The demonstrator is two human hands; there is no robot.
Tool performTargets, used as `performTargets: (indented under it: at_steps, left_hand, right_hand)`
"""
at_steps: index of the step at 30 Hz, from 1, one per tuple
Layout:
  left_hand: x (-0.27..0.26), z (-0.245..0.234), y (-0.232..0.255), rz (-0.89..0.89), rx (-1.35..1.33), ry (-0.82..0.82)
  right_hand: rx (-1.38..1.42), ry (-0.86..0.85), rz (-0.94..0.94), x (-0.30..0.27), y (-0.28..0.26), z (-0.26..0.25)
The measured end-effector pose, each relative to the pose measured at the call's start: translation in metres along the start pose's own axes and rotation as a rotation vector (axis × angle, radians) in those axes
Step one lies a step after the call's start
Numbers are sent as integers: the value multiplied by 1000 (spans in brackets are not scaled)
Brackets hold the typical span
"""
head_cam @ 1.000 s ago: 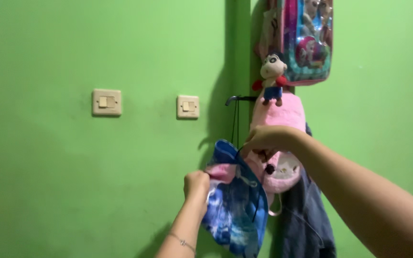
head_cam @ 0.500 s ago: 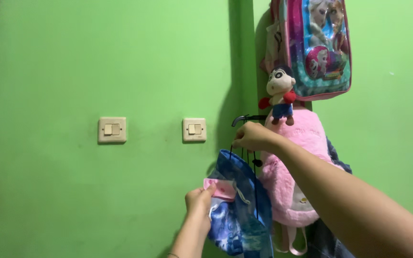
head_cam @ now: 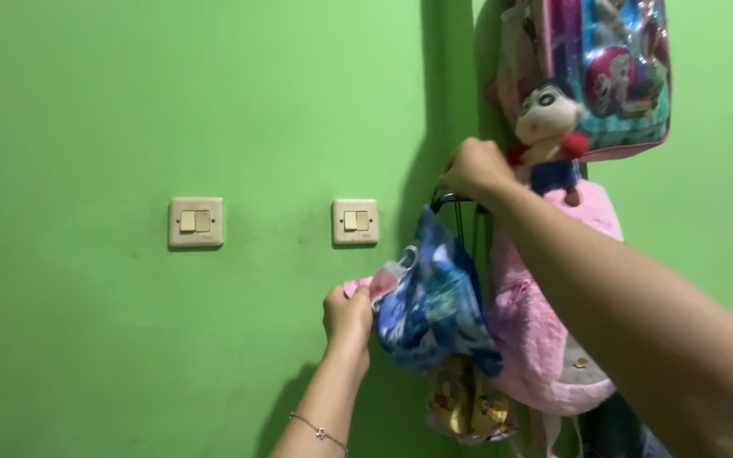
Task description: The person organizes various items on a desk and a shelf by hand, including hangers, a paddle, a comb, and small pieces of clothing, before hanging a cloth item on a wall hook.
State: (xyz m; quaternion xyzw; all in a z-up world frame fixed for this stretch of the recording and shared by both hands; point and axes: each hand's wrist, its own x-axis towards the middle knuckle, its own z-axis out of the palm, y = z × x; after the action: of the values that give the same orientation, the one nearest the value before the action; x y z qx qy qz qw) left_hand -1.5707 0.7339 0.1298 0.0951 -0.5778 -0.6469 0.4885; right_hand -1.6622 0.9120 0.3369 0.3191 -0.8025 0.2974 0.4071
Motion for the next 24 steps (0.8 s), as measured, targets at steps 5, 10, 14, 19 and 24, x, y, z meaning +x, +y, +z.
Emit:
performTargets:
  at_steps: [5,10,14,19,24]
  left_hand:
    - [-14,-8,32,55,5,62]
    - [-23,-7,39,89,25,42]
    - [-20,-2,33,114,34,42]
    - [-16,10,30,199,99,56]
    - [-29,13,37,199,123,24]
  right_hand:
    - [48,-19,70,-2,10,-8]
    - [69,-18,103,23,41,15]
    - [105,5,41,59,76,46]
    - [208,46,-44,95,91,74]
    - [223,114,-50,103,90,90]
